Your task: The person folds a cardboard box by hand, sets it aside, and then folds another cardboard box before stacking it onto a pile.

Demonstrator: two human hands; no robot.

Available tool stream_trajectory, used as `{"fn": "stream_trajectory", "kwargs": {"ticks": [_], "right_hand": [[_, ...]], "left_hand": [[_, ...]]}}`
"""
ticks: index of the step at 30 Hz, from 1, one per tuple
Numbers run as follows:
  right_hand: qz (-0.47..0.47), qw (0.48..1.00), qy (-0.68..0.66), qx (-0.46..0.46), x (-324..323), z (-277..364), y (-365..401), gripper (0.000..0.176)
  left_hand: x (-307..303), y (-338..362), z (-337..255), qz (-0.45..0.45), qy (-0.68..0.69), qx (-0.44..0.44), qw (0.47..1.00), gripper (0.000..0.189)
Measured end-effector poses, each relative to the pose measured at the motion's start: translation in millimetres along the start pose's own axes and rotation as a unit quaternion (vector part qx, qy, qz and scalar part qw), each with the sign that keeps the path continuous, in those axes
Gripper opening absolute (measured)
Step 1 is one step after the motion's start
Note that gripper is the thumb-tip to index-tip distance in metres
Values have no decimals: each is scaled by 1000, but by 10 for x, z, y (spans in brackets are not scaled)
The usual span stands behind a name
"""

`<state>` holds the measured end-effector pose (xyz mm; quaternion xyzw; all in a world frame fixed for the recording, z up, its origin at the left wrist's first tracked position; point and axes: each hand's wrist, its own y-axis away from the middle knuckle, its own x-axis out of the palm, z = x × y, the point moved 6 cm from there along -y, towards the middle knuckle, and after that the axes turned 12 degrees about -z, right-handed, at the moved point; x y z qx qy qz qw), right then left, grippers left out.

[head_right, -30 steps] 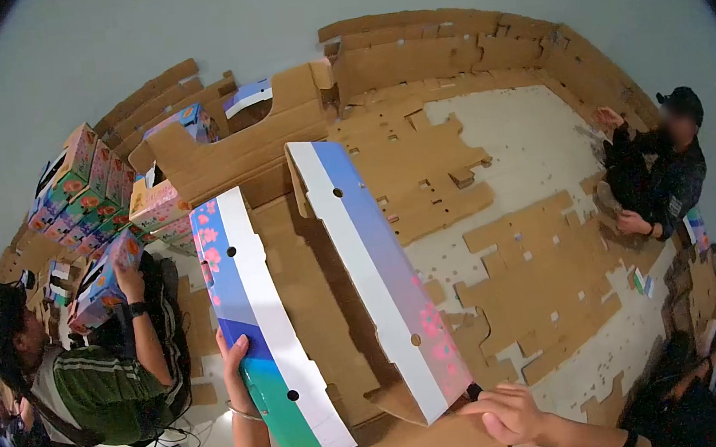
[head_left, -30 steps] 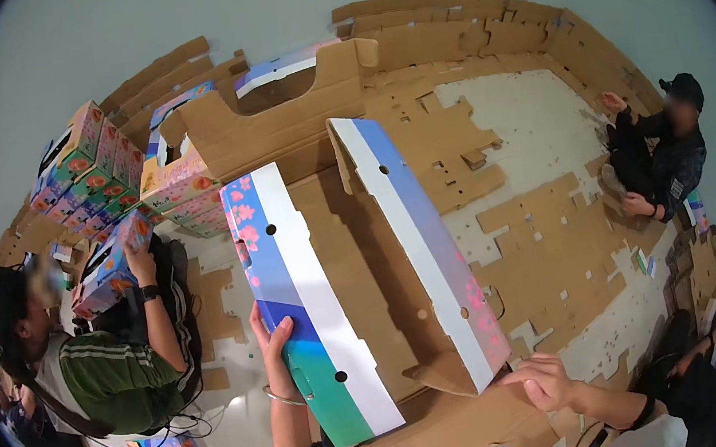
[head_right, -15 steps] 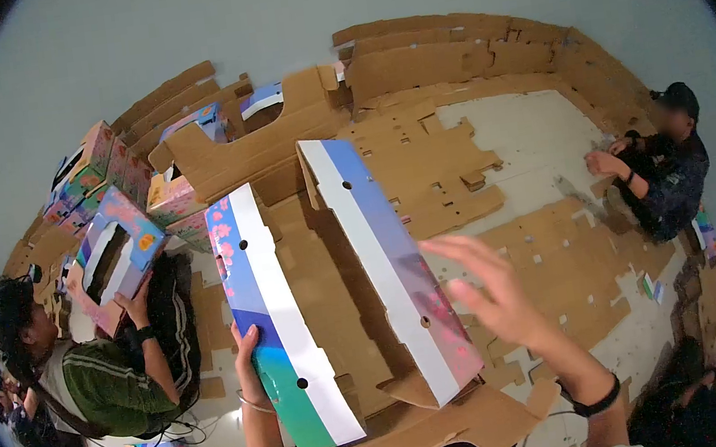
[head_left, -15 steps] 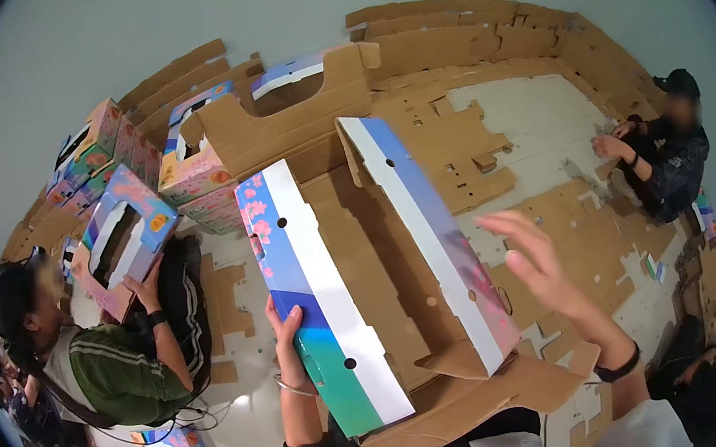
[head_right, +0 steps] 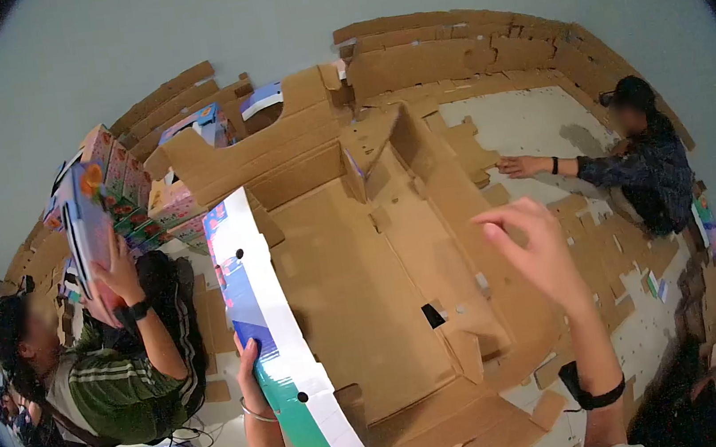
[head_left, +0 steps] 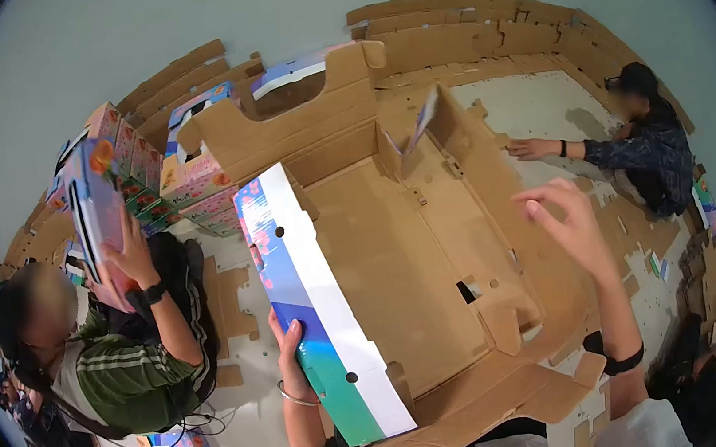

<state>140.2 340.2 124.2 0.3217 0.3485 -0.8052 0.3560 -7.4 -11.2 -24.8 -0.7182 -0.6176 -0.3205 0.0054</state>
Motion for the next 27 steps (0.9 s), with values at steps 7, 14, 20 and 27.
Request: {"fn": "stream_trajectory", "kwargs": {"ticks": [7,14,20,27], "right_hand": [[4,987,-71,144,598,-1363,684,57],[59,830,-407,377,830,-1303,1332,51],[26,761,-439,478,815,-926,1800,40],[-8,734,-487,474,897,-989,1971,39]], "left_hand": [[-122,-127,57,0,-24,-4,1000,71],[-177,-173,-9,24,-51,-3,998,76],[-151,87,-534,25,-273,220,936,73],[548,1112,-633,290,-591,380,650,33]]}}
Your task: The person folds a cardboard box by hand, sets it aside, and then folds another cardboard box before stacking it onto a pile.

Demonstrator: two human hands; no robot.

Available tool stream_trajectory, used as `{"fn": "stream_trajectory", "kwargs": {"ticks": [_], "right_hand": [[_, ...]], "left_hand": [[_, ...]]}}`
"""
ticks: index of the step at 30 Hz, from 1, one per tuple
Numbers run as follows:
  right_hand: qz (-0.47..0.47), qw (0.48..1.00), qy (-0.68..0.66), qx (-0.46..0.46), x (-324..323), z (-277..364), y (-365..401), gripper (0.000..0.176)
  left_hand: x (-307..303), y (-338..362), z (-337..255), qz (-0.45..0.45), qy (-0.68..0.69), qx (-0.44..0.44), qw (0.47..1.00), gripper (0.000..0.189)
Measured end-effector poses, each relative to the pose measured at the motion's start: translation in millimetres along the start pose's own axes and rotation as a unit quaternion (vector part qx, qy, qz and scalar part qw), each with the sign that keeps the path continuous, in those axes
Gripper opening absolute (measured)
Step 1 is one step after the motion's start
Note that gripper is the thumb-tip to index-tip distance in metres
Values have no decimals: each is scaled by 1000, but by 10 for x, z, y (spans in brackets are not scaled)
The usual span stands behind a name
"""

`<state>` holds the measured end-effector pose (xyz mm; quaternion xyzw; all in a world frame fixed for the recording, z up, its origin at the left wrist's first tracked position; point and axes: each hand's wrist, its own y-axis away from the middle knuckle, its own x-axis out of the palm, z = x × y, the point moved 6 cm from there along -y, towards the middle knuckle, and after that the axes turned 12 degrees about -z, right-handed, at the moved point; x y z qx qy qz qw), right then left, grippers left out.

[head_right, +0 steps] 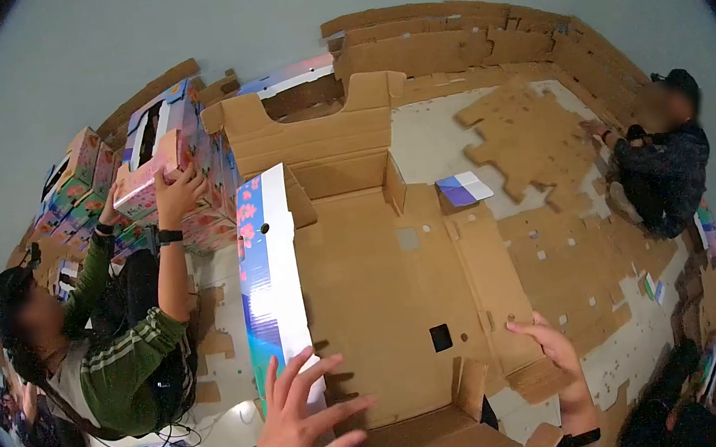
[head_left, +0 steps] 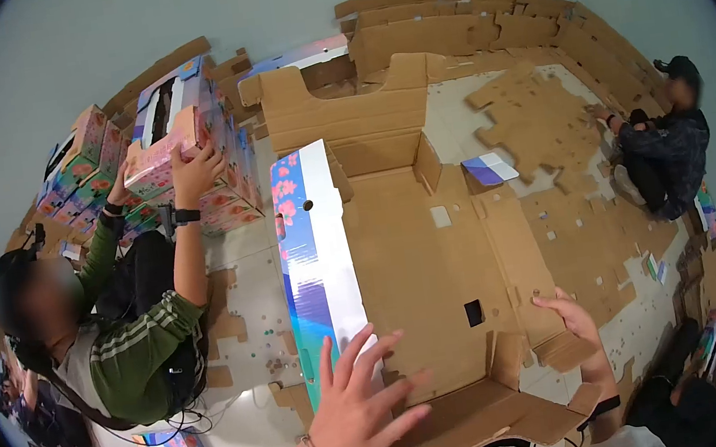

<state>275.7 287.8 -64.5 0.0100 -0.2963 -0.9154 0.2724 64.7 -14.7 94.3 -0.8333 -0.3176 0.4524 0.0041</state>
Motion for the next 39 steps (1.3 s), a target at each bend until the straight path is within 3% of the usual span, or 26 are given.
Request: {"fn": "stream_trajectory", "kwargs": {"ticks": [2,5,7,9,11,13,14,16,17,18,20,25,27,32,34,38,39], "right_hand": [[14,999,4,40,-13,-6,-130,39],[-3,996,-2,86,-46,-135,-243,37],[-29,995,-12,91,-132,-231,-330,35],[-26,989,-64,128,-200,-353,-442,30],[-20,989,-81,123,-88,-311,-337,26],[-14,988,-97,115,-41,-319,-309,23],[-24,988,-93,124,-81,-359,-339,23],[-34,986,-88,134,-66,-381,-338,23],[-35,987,-94,127,-23,-343,-301,24],[-38,987,-100,118,-17,-307,-279,26],[-14,984,-105,145,-91,-349,-351,27],[16,974,-101,202,-263,-475,-406,31],[11,988,-85,125,-121,-289,-238,31],[-69,979,-151,117,-264,-343,-176,34],[-73,979,-163,98,-285,-283,-183,36],[-96,987,-125,15,-317,-92,-145,38],[-112,987,-118,1,-321,-66,-133,40]], "left_hand": [[43,52,-7,11,-45,-3,999,27],[-302,171,6,-120,-67,-15,990,13],[-652,358,122,-208,-32,-92,973,11],[-921,615,399,-239,44,-173,955,16],[-1030,898,671,-242,73,-200,947,25],[-934,1298,995,-211,151,-308,915,57],[-843,1594,1249,-118,112,-359,919,78],[-657,1873,1380,-107,158,-373,908,77],[-553,1989,1444,-148,256,-401,867,79],[-529,2102,1448,-147,259,-401,866,79],[-410,2290,1434,-168,425,-498,737,86],[-244,2464,1546,-214,419,-481,740,80],[-220,2421,1582,-238,393,-492,739,75],[-305,2027,1616,-267,410,-453,745,68],[-395,1848,1712,-256,354,-438,785,63],[-686,905,1744,-214,281,-297,887,44],[-830,550,1607,-187,212,-242,928,40]]}}
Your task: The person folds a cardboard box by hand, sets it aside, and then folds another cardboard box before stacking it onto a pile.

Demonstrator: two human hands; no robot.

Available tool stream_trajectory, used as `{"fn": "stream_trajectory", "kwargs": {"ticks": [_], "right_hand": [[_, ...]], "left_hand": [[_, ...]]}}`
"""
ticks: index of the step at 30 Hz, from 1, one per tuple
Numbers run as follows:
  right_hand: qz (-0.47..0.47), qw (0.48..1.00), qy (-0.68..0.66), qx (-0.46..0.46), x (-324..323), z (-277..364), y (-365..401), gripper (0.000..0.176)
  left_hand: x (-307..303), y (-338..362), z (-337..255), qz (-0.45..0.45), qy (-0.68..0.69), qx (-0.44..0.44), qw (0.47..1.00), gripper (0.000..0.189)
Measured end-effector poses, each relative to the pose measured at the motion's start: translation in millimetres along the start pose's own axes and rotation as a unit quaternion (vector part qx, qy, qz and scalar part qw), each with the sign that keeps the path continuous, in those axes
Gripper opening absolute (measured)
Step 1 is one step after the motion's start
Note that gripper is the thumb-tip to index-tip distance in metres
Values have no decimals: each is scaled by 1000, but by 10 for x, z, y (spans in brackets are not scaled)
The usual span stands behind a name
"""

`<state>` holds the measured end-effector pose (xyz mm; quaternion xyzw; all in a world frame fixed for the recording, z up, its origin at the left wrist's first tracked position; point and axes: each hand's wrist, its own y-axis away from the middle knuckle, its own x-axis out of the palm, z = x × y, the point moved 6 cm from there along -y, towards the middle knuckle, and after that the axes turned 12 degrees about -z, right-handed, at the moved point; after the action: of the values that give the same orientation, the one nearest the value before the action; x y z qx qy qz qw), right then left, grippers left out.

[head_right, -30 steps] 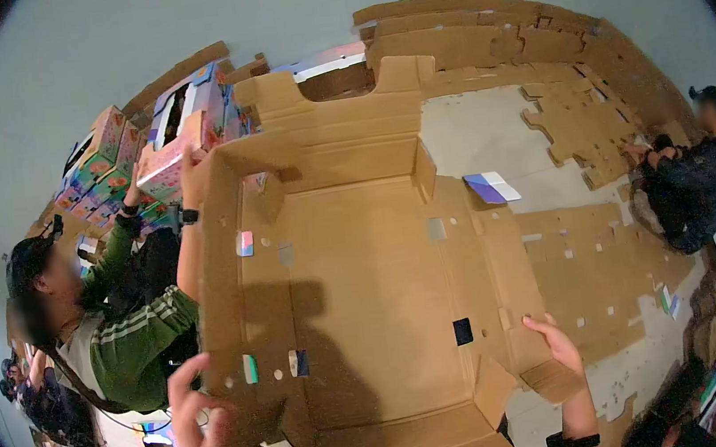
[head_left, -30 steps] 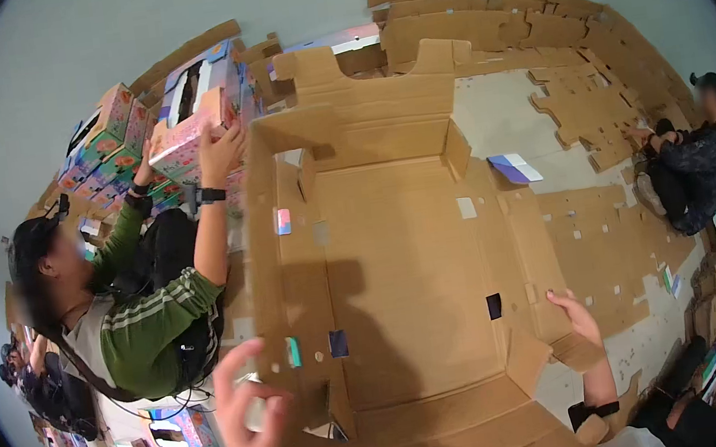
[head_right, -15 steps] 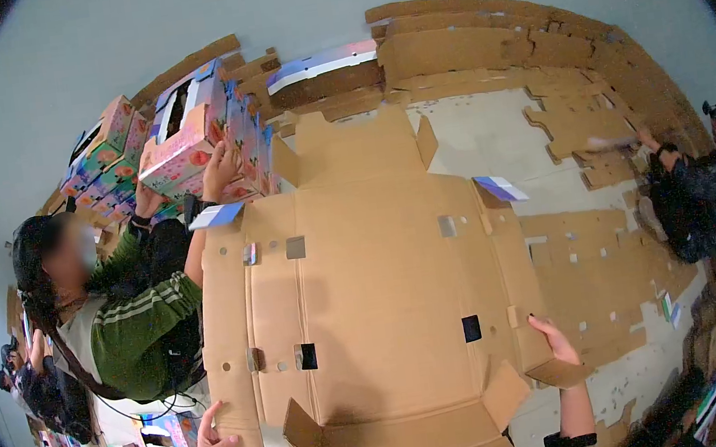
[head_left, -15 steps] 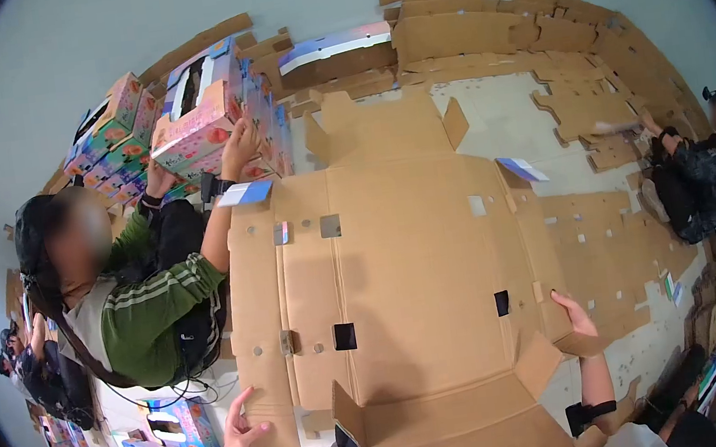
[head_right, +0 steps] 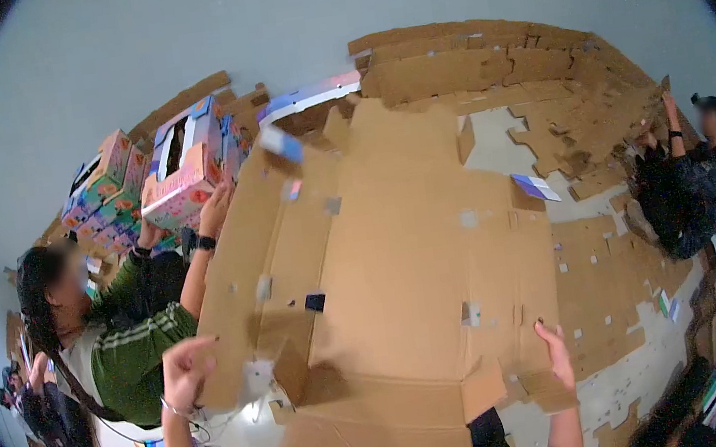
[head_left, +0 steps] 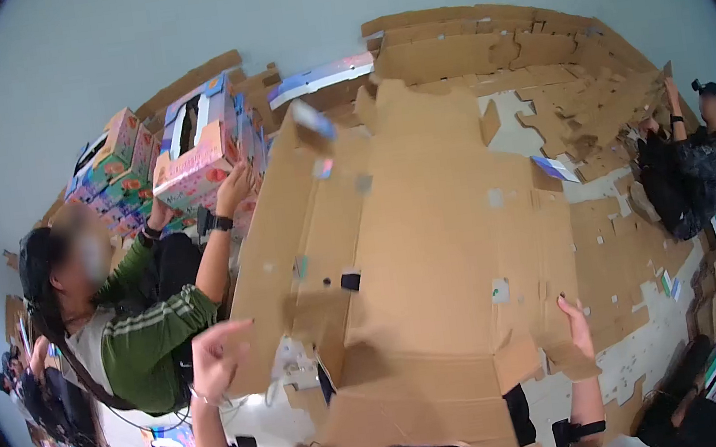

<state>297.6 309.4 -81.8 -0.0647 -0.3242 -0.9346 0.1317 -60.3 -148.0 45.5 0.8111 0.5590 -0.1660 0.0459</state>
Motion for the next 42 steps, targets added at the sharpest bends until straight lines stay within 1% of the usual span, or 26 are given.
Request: {"fn": "stream_trajectory", "kwargs": {"ticks": [1,3,5,7,9,10,13,14,15,17,22,24,25,27,29,30,31,32,34,35,36,37,38,39,40,42], "right_hand": [[-2,1000,-9,-4,-57,-105,-111,40],[40,995,-85,-27,-71,-294,-357,45],[59,990,-127,-30,172,-243,-303,48],[84,982,-166,-22,551,-163,-209,50],[106,981,-147,-66,740,-78,-149,50],[106,982,-144,-64,760,-116,-250,50],[63,990,-105,-65,684,-210,-708,48],[69,992,-86,-57,702,-168,-791,47],[74,994,-67,-50,734,-129,-847,46],[83,993,-67,-48,819,27,-822,45],[135,982,-118,-56,814,134,-1052,43],[40,994,-52,-82,732,141,-1179,42],[42,994,-54,-86,782,186,-1223,42],[92,985,-48,-140,1051,381,-1123,44],[73,982,-29,-172,1376,665,-1144,44],[57,978,-9,-201,1537,835,-1165,43],[70,979,-35,-187,1616,1022,-1268,43],[85,980,-60,-171,1688,1194,-1346,42],[191,940,-142,-243,1875,1595,-992,44],[192,942,-139,-239,1929,1701,-834,44],[363,875,-173,-268,2109,1824,-499,44],[520,779,-202,-286,2202,1873,-261,46],[518,782,-200,-282,2168,1802,-341,46],[351,864,-235,-274,1971,1678,-607,46],[172,914,-262,-257,1741,1495,-834,47],[120,940,-196,-252,1858,1089,-984,53]], "left_hand": [[102,-262,-339,28,-69,70,995,36],[229,-809,-817,28,-98,155,983,31],[218,-1162,-1475,-121,-208,291,926,37],[226,-1262,-1923,-189,-8,332,924,46],[301,-1114,-2049,-203,-101,382,896,54],[409,-952,-1916,-183,-64,290,937,54],[802,-495,-1351,-53,-187,272,943,55],[898,-364,-1015,-13,-146,237,960,55],[986,-172,-737,27,-207,217,954,55],[1141,199,-524,65,-211,173,960,57],[1314,595,-309,45,-216,137,966,60],[1294,634,-279,24,-262,148,953,60],[1272,619,-283,-4,-308,159,938,61],[1274,676,-317,-15,-277,168,946,58],[1350,808,-312,-31,-302,224,926,62],[1377,849,-219,-51,-292,203,933,50],[1418,828,-192,-42,-292,205,933,48],[1436,788,-188,-55,-295,207,931,46],[1412,711,-103,-78,-283,197,935,44],[1360,652,-32,-87,-268,190,940,43],[1321,595,-40,-95,-264,196,940,42],[1286,565,16,-91,-257,189,943,41],[1272,519,-36,-88,-261,205,939,40],[1252,486,-116,-84,-265,222,934,40],[1254,472,-146,-85,-254,206,941,39],[1273,492,-35,-60,-254,175,949,41]]}}
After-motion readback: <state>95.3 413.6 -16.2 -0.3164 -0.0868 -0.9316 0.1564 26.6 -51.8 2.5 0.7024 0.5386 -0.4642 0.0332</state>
